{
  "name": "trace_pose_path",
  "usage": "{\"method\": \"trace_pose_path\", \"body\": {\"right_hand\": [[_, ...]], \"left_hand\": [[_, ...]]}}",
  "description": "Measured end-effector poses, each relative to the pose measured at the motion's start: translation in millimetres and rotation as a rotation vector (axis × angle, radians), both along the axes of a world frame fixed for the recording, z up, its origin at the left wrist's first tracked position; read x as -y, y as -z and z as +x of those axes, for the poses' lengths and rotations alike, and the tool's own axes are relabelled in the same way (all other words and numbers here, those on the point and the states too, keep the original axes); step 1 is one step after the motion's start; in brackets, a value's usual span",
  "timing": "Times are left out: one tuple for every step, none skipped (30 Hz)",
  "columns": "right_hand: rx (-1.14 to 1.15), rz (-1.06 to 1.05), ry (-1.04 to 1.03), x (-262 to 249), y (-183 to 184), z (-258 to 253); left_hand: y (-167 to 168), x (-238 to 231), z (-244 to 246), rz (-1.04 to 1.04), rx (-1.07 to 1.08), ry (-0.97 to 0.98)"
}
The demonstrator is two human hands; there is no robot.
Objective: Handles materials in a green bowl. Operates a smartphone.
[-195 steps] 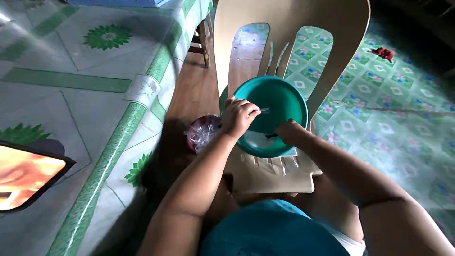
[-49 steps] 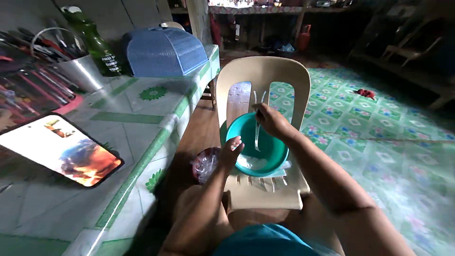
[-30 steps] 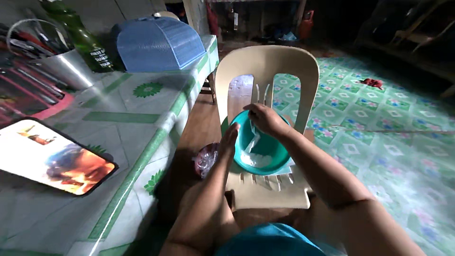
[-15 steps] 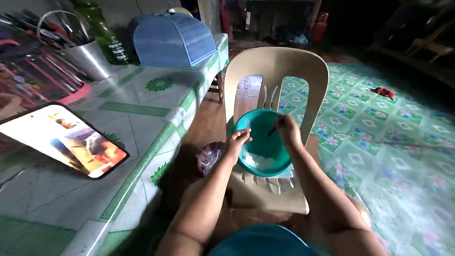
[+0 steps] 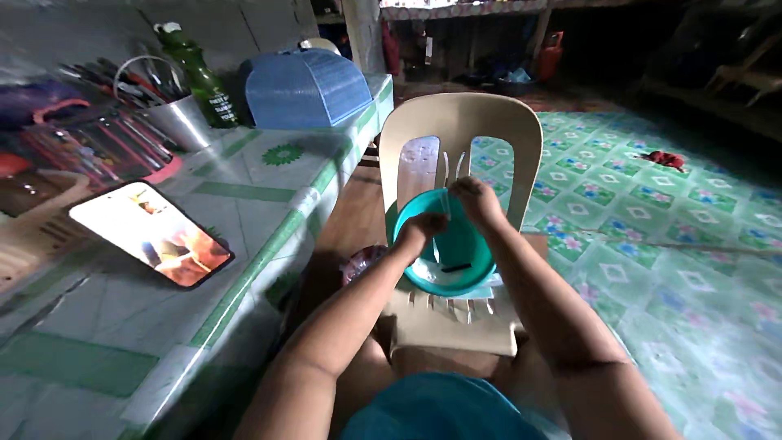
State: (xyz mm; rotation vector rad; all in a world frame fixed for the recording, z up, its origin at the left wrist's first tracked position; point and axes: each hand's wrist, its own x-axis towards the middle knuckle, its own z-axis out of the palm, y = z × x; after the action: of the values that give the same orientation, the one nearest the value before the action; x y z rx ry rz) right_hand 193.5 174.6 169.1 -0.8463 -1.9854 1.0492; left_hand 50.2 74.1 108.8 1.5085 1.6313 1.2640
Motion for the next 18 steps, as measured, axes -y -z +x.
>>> {"method": "trace_pose_path", "body": {"right_hand": [[-0.012, 0.042, 0.006, -3, -8, 3], [-0.046, 0.056, 0.008, -5, -11, 7], [-0.090, -0.002, -0.006, -6, -10, 11], [-0.138, -0.095, -0.023, -5, -4, 16], [-0.180, -0.210, -0.043, -1, 4, 19], [-0.193, -0.317, -0.062, 6, 16, 21], [-0.177, -0.415, -0.100, 12, 30, 22], [-0.166, -0.507, -0.157, 16, 39, 21], [-0.168, -0.580, -0.214, 17, 45, 20], [-0.202, -0.615, -0.226, 19, 46, 18], [-0.260, -0.608, -0.203, 21, 46, 16], [-0.314, -0.550, -0.150, 20, 44, 13], [-0.313, -0.470, -0.097, 18, 42, 12], [-0.255, -0.375, -0.056, 15, 37, 11], [-0.175, -0.290, -0.040, 13, 31, 13], [-0.098, -0.221, -0.043, 14, 23, 15], [-0.053, -0.165, -0.047, 16, 16, 17], [-0.040, -0.127, -0.041, 18, 11, 18]], "left_hand": [[-4, 1, 0, 0.023, -0.018, -0.007], [-6, 1, 1, 0.048, -0.001, -0.017], [-7, 1, 2, 0.062, 0.050, -0.024], [-7, 0, 3, 0.063, 0.133, -0.030], [-8, -3, 5, 0.055, 0.230, -0.045], [-8, -5, 7, 0.046, 0.306, -0.066], [-8, -6, 8, 0.047, 0.341, -0.073], [-7, -6, 9, 0.052, 0.340, -0.057], [-5, -7, 9, 0.057, 0.321, -0.030], [-4, -7, 10, 0.059, 0.287, -0.012], [-5, -6, 11, 0.052, 0.247, -0.015], [-5, -5, 13, 0.033, 0.213, -0.016], [-6, -3, 13, 0.001, 0.187, -0.018], [-7, -1, 13, -0.037, 0.168, -0.020], [-8, 1, 11, -0.071, 0.146, -0.007], [-9, 3, 9, -0.096, 0.103, 0.018], [-9, 4, 5, -0.116, 0.028, 0.057], [-9, 6, 4, -0.133, -0.069, 0.101]]}}
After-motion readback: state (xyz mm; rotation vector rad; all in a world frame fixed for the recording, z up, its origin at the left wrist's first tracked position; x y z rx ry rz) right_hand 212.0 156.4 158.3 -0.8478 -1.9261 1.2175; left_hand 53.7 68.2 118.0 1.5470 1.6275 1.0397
